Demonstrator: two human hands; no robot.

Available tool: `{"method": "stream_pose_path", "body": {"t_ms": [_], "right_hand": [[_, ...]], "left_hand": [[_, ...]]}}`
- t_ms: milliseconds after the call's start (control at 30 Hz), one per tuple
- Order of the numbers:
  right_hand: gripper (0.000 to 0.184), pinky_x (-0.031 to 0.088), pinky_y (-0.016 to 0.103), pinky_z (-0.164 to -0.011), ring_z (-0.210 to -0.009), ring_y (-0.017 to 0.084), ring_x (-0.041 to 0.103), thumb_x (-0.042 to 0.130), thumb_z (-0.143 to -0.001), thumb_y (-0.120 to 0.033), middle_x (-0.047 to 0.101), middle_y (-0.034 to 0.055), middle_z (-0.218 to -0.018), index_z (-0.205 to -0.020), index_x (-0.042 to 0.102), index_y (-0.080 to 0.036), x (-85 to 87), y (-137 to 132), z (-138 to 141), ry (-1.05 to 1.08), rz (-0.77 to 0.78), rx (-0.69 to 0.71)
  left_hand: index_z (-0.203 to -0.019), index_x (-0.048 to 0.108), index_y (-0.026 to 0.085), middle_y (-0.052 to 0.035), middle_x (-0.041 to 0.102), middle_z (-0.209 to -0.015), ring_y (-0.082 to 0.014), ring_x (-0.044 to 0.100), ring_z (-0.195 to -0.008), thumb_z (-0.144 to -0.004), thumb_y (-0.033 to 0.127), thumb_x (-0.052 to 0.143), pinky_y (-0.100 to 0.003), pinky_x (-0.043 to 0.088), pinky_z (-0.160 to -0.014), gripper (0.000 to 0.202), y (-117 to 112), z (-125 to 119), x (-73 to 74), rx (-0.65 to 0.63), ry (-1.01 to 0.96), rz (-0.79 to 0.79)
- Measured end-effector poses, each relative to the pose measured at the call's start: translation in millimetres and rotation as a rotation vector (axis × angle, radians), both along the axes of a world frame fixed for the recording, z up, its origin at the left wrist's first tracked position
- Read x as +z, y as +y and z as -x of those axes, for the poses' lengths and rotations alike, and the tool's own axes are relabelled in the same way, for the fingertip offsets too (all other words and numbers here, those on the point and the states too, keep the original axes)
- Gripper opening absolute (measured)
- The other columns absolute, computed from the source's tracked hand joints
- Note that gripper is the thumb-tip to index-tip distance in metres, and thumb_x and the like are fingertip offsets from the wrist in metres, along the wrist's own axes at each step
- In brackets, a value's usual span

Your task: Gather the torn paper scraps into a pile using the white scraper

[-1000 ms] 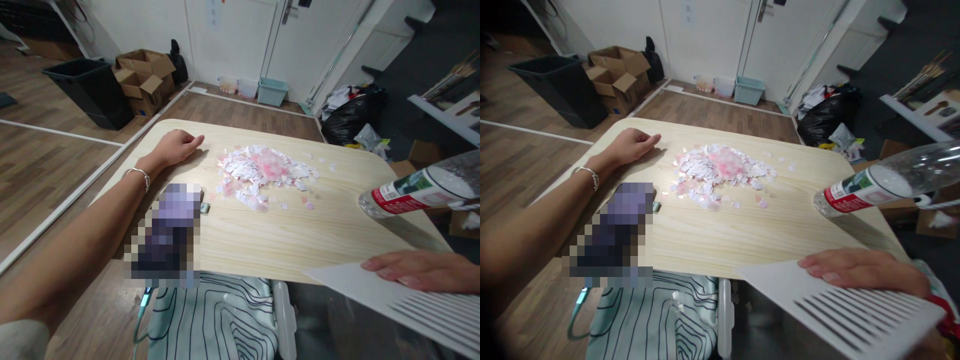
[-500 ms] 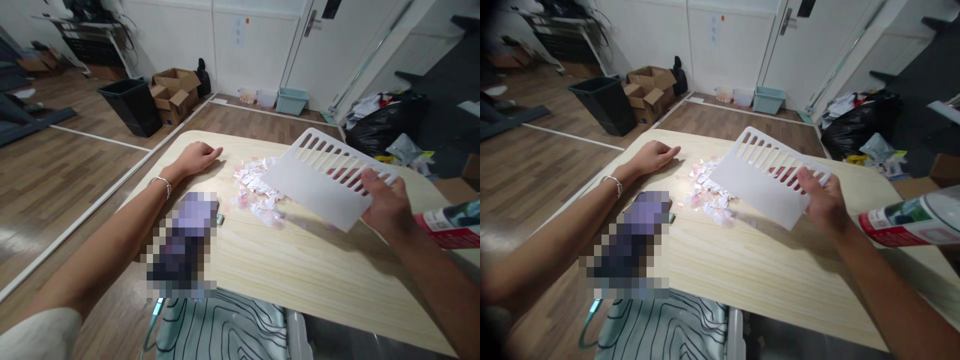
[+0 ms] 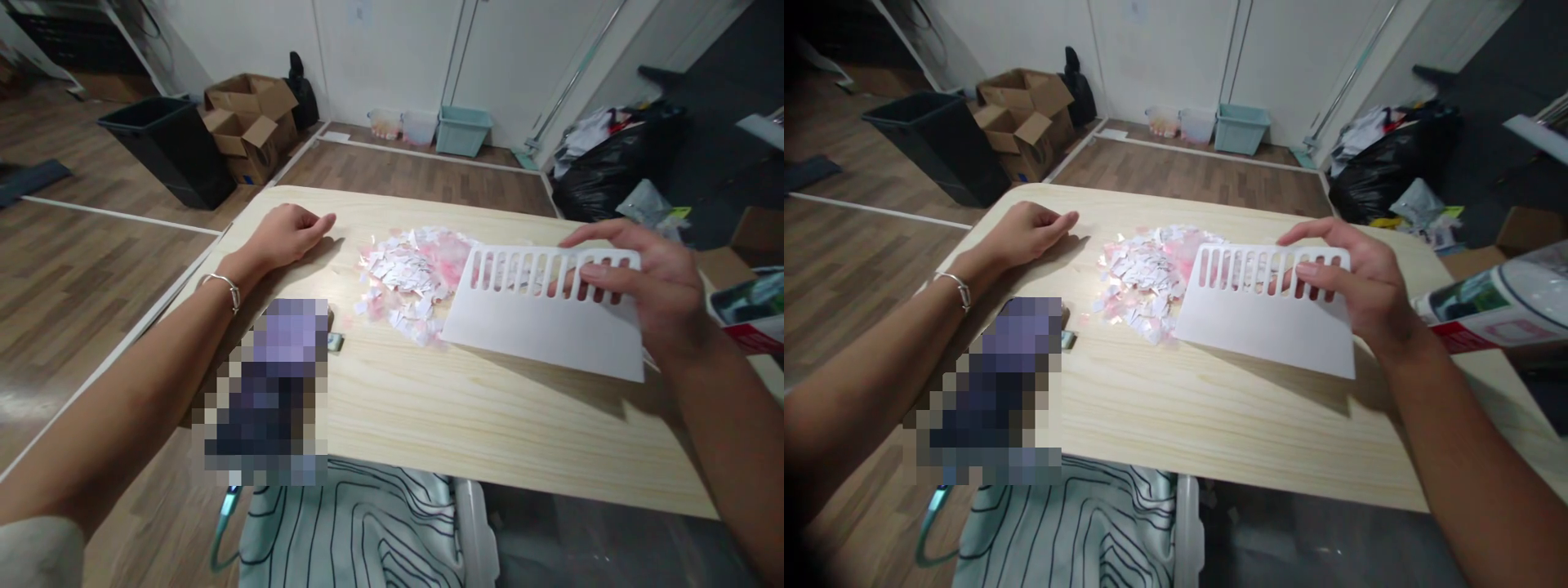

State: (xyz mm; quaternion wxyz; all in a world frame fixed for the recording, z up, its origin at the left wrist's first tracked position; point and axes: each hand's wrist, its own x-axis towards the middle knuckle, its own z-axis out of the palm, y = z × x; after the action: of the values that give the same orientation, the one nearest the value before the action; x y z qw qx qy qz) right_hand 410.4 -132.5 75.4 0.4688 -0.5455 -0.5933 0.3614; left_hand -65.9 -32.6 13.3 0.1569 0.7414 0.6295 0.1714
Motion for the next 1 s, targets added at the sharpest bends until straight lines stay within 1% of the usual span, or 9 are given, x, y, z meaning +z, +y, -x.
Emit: {"method": "stream_pose_path", "body": {"t_ms": [133,233,333,400,500,567,733,867,1000], "right_hand": [[0.033,0.033,0.028,-0.047,-0.045,0.017,0.056,0.097,-0.063,-0.036,0.079,-0.0029,-0.063,-0.095,0.089,-0.031,0.7,0.3,-0.3,0.015,0.009,0.034],[0.034,0.036,0.028,-0.048,-0.046,0.016,0.058,0.098,-0.064,-0.035,0.079,-0.0045,-0.064,-0.097,0.091,-0.03,4.1,-4.2,5.8,0.034,-0.016,0.002],[0.037,0.039,0.029,-0.047,-0.047,0.017,0.06,0.1,-0.064,-0.037,0.08,-0.0045,-0.065,-0.099,0.092,-0.03,6.1,-9.9,13.0,0.072,-0.012,-0.027],[0.037,0.04,0.03,-0.047,-0.048,0.019,0.062,0.101,-0.064,-0.038,0.081,-0.0037,-0.065,-0.099,0.093,-0.03,5.5,-12.7,15.8,0.063,0.001,0.001],[0.036,0.047,0.032,-0.053,-0.054,0.022,0.07,0.104,-0.068,-0.041,0.085,-0.0015,-0.069,-0.101,0.094,-0.031,3.3,-14.7,14.9,-0.022,-0.006,0.073],[0.037,0.049,0.034,-0.054,-0.055,0.023,0.071,0.105,-0.07,-0.044,0.088,-0.0005,-0.072,-0.103,0.095,-0.031,2.4,-14.2,11.5,-0.063,-0.021,0.09],[0.035,0.041,0.033,-0.052,-0.053,0.021,0.063,0.103,-0.07,-0.042,0.082,-0.0013,-0.068,-0.102,0.096,-0.03,3.0,-7.7,-0.7,-0.115,-0.083,0.015],[0.036,0.034,0.033,-0.048,-0.048,0.02,0.056,0.103,-0.064,-0.043,0.078,-0.0006,-0.065,-0.097,0.096,-0.03,2.4,-3.3,-4.0,-0.114,-0.089,-0.075],[0.036,0.04,0.035,-0.048,-0.051,0.023,0.063,0.105,-0.061,-0.041,0.082,0.0019,-0.07,-0.095,0.097,-0.031,0.5,-4.8,2.5,-0.065,-0.088,-0.123]], "left_hand": [[-0.055,0.046,0.031,-0.0011,0.046,-0.05,-0.0207,0.047,-0.061,-0.122,0.059,0.056,-0.044,0.039,-0.081,0.073,-0.1,1.3,-0.5,0.01,-0.015,0.008],[-0.053,0.043,0.031,-0.0007,0.043,-0.048,-0.0203,0.045,-0.06,-0.121,0.058,0.058,-0.045,0.038,-0.08,0.074,0.4,1.8,-1.2,-0.008,-0.036,-0.012],[-0.052,0.04,0.032,-0.0012,0.043,-0.046,-0.0203,0.044,-0.058,-0.121,0.058,0.057,-0.046,0.036,-0.077,0.075,0.1,0.7,-0.9,-0.032,-0.04,-0.025],[-0.052,0.039,0.032,-0.001,0.042,-0.046,-0.0198,0.042,-0.057,-0.121,0.057,0.057,-0.046,0.034,-0.076,0.076,0.1,0.2,-1.3,-0.029,-0.04,-0.033],[-0.055,0.04,0.032,0.0006,0.039,-0.045,-0.0188,0.04,-0.058,-0.122,0.056,0.061,-0.045,0.035,-0.076,0.075,1.7,1.6,-3.9,-0.031,-0.066,-0.045],[-0.056,0.041,0.031,0.0008,0.04,-0.045,-0.0186,0.041,-0.058,-0.123,0.057,0.063,-0.045,0.036,-0.076,0.075,3.3,3.5,-6.5,-0.037,-0.082,-0.045],[-0.054,0.039,0.032,0.0011,0.039,-0.045,-0.0187,0.042,-0.057,-0.121,0.064,0.063,-0.044,0.039,-0.077,0.079,5.0,4.9,-10.2,-0.016,-0.088,-0.053],[-0.053,0.034,0.032,0.0024,0.032,-0.044,-0.0188,0.04,-0.058,-0.122,0.058,0.06,-0.042,0.038,-0.076,0.078,3.5,1.3,-6.7,-0.029,-0.051,-0.073],[-0.054,0.038,0.031,0.0013,0.037,-0.044,-0.0186,0.041,-0.058,-0.123,0.055,0.056,-0.04,0.037,-0.075,0.076,1.8,-2.2,-2.6,-0.047,-0.027,-0.068]]}}
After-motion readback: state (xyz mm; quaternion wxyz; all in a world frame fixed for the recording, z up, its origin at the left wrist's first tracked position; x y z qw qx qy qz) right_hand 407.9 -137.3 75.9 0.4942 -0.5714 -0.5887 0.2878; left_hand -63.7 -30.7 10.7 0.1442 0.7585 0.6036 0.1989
